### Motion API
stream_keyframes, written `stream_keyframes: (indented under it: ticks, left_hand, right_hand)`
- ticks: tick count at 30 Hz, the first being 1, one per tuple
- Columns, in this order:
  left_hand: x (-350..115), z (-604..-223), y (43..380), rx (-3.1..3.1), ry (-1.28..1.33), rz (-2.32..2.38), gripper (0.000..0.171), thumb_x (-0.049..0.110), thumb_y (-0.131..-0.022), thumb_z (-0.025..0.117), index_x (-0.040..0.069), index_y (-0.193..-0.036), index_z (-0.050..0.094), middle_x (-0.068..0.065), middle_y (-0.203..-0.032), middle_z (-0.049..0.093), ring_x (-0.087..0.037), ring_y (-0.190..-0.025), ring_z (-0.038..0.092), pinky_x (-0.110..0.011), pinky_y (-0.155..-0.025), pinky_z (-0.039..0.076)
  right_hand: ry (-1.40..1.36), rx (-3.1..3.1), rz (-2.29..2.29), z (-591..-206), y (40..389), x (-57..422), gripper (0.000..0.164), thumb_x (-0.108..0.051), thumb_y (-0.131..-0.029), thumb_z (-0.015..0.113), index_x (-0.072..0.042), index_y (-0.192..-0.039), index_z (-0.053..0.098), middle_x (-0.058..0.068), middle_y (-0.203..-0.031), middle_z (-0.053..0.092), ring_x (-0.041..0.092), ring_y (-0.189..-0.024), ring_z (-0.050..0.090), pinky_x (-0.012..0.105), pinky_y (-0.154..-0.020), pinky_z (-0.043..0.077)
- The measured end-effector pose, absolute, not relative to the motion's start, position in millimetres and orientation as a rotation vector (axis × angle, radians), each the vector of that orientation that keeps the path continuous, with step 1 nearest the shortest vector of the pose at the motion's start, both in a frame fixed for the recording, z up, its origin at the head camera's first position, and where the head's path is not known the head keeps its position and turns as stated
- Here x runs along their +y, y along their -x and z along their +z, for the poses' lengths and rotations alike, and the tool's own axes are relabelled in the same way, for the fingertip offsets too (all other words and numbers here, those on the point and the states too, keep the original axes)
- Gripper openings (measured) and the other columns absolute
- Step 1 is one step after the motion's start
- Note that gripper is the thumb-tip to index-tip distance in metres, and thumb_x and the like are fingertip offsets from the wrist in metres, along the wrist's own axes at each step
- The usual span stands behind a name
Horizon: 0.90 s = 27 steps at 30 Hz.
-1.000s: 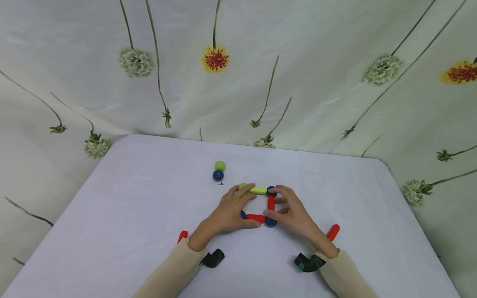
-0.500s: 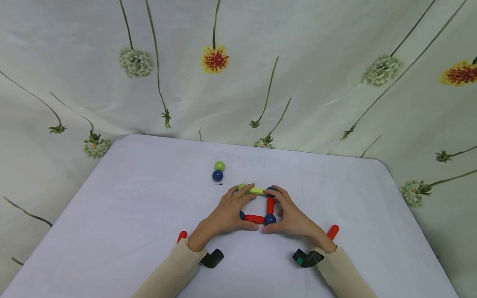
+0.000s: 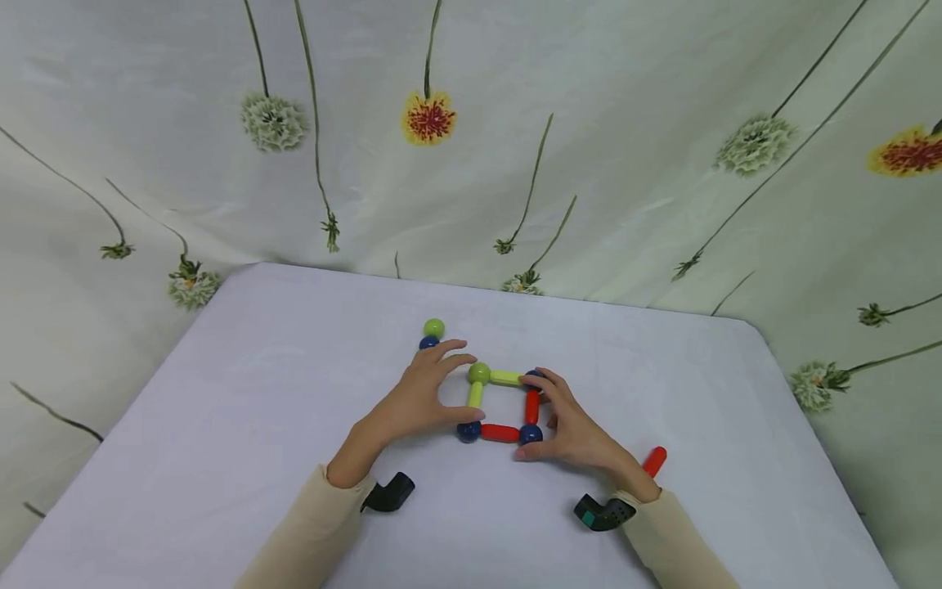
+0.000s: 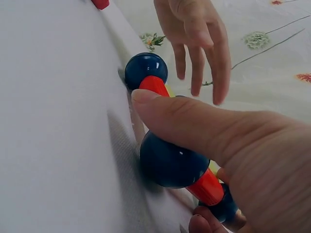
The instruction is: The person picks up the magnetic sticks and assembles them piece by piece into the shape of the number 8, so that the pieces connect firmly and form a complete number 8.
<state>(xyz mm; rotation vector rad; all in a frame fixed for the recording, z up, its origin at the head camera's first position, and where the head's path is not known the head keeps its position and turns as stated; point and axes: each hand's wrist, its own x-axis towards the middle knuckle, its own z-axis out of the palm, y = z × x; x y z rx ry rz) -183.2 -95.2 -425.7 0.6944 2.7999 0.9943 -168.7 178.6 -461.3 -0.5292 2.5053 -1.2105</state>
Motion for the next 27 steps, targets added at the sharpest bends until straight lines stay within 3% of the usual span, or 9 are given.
stream_keyframes:
  ticks: [5,8,12,16,20,27]
  left_hand:
    - [-123,-416,163,2.826,-0.591,0.945,0.068,0.042,-0.08,0.083,0.013,-0.137,0.059,-0.012,-0.144,0.049,-0.035,-0.131,0.041,-0.054,-0.101,0.046]
    - [-142,-414,146,2.827,-0.535,0.905,0.061,0.039,-0.082,0.082,0.015,-0.134,0.061,-0.01,-0.133,0.054,-0.03,-0.121,0.044,-0.048,-0.095,0.049]
    - [-166,-416,121,2.825,-0.502,0.869,0.048,0.034,-0.084,0.081,0.019,-0.126,0.065,-0.004,-0.113,0.057,-0.023,-0.109,0.047,-0.04,-0.086,0.048]
    - [-185,-421,101,2.8,-0.454,0.855,0.04,0.034,-0.085,0.079,0.024,-0.121,0.064,0.0,-0.097,0.052,-0.015,-0.091,0.047,-0.028,-0.071,0.042]
    - [-196,-429,90,2.742,-0.364,0.88,0.041,0.038,-0.087,0.076,0.03,-0.123,0.058,0.0,-0.092,0.047,-0.009,-0.073,0.044,-0.024,-0.06,0.038]
    - [-199,-441,81,2.688,-0.474,0.898,0.032,0.031,-0.088,0.076,0.031,-0.115,0.059,0.005,-0.09,0.048,-0.001,-0.066,0.042,-0.021,-0.058,0.038]
  right_hand:
    - [0.524,2.491,-1.23,-464,169,178,0.097,-0.03,-0.074,0.089,-0.026,-0.153,0.032,0.008,-0.166,0.008,0.028,-0.129,0.038,0.035,-0.089,0.045]
    - [0.517,2.491,-1.236,-465,169,178,0.097,-0.03,-0.074,0.089,-0.027,-0.152,0.033,0.007,-0.166,0.008,0.028,-0.129,0.038,0.036,-0.089,0.045]
    - [0.511,2.487,-1.236,-464,169,179,0.096,-0.031,-0.074,0.089,-0.028,-0.152,0.033,0.007,-0.166,0.008,0.029,-0.131,0.037,0.037,-0.09,0.045]
    - [0.506,2.487,-1.238,-465,169,179,0.096,-0.031,-0.074,0.089,-0.029,-0.152,0.033,0.006,-0.166,0.007,0.03,-0.132,0.036,0.037,-0.091,0.045]
    - [0.504,2.493,-1.239,-464,169,179,0.096,-0.03,-0.074,0.09,-0.029,-0.152,0.033,0.006,-0.166,0.008,0.03,-0.131,0.036,0.037,-0.09,0.045]
    - [0.491,2.5,-1.229,-463,169,178,0.097,-0.032,-0.074,0.09,-0.028,-0.152,0.034,0.006,-0.166,0.008,0.028,-0.129,0.038,0.036,-0.089,0.045]
